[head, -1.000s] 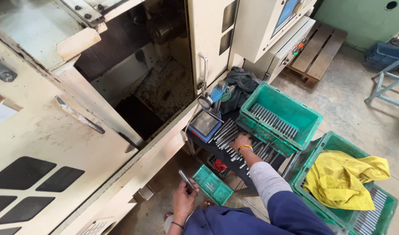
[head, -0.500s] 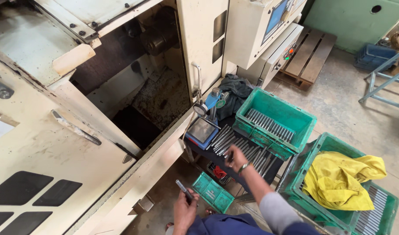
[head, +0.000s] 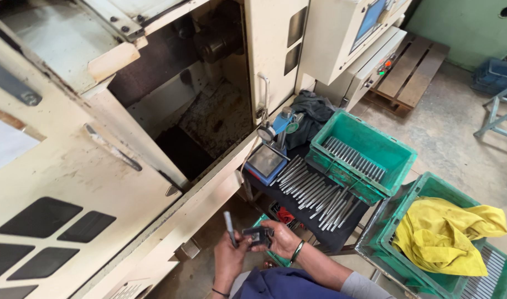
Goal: The person opens a CNC lathe door, removes a metal rod, and measures it with a dial caliper. They place the rod in a green bin, wipe the caliper with a yellow cloth, and repeat the process with additional rods.
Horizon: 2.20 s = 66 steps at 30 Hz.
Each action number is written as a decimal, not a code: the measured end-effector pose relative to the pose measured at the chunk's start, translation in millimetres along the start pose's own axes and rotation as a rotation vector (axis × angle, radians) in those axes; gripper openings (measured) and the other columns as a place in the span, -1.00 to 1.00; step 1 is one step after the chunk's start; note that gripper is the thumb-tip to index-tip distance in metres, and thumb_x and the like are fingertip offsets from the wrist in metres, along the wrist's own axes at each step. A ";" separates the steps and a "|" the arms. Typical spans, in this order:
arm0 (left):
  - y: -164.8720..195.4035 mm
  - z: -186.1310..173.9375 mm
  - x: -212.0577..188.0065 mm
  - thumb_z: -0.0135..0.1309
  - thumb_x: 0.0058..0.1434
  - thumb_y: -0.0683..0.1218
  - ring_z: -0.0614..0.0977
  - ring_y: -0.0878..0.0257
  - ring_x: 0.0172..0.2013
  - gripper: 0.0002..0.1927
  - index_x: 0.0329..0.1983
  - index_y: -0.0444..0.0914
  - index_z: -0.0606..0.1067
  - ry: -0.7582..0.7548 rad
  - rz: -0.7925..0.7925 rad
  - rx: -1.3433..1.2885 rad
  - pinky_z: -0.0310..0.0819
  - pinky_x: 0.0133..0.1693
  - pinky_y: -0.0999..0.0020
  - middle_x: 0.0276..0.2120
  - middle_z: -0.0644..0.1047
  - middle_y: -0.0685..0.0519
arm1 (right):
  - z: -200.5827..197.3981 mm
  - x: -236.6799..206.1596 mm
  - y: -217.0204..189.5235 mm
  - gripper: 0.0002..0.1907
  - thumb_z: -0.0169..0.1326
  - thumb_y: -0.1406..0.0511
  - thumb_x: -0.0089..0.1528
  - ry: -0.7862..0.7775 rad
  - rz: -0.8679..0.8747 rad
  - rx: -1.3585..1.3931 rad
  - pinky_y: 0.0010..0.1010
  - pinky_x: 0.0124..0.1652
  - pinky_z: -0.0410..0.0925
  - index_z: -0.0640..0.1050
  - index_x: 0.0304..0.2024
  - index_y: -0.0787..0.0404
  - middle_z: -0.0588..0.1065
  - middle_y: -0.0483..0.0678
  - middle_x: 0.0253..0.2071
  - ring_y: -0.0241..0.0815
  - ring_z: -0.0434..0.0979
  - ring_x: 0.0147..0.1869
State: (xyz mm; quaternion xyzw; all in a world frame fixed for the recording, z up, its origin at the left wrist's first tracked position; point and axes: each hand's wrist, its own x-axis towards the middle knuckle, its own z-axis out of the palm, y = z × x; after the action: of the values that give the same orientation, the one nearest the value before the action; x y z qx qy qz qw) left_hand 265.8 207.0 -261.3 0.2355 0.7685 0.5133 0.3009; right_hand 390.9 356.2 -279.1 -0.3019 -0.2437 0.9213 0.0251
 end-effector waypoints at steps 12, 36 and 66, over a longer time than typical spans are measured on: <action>60.0 -20.8 -17.6 0.29 0.14 -0.23 0.71 0.35 -0.33 -0.72 -0.42 -0.31 0.36 0.181 0.134 -0.102 0.57 -0.37 0.44 -0.40 0.73 -0.08 | 39.2 4.5 -2.8 -0.65 0.09 0.01 0.34 0.034 -0.156 -0.350 -0.62 -0.46 0.17 0.57 -0.09 0.11 0.51 -0.28 -0.27 -0.51 0.35 -0.35; 121.1 -38.2 -8.0 0.21 0.21 -0.26 0.74 0.10 -0.18 -0.63 0.11 -0.25 0.57 0.171 0.681 0.060 0.64 -0.19 0.33 -0.11 0.63 -0.07 | 71.7 2.2 -60.8 -0.61 -0.03 0.00 0.38 -0.052 -0.342 -0.158 -0.40 -0.32 0.40 0.52 -0.13 0.18 0.53 -0.12 -0.30 -0.26 0.55 -0.22; 57.9 -37.4 -8.9 0.18 0.00 -0.19 0.64 -0.07 -0.43 -0.84 -0.31 -0.22 0.55 0.231 0.553 0.501 0.51 -0.40 0.07 -0.48 0.58 -0.09 | 79.6 6.8 -26.8 -0.57 0.05 -0.03 0.34 -0.226 -0.361 -0.653 -0.57 -0.41 0.24 0.56 -0.28 0.19 0.47 -0.21 -0.46 -0.44 0.33 -0.43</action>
State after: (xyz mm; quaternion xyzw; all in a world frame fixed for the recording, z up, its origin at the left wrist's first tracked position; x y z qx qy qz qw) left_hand 248.9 197.9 -194.5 0.4406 0.8063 0.3946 -0.0040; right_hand 337.4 346.5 -214.8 -0.1429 -0.5745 0.8035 0.0622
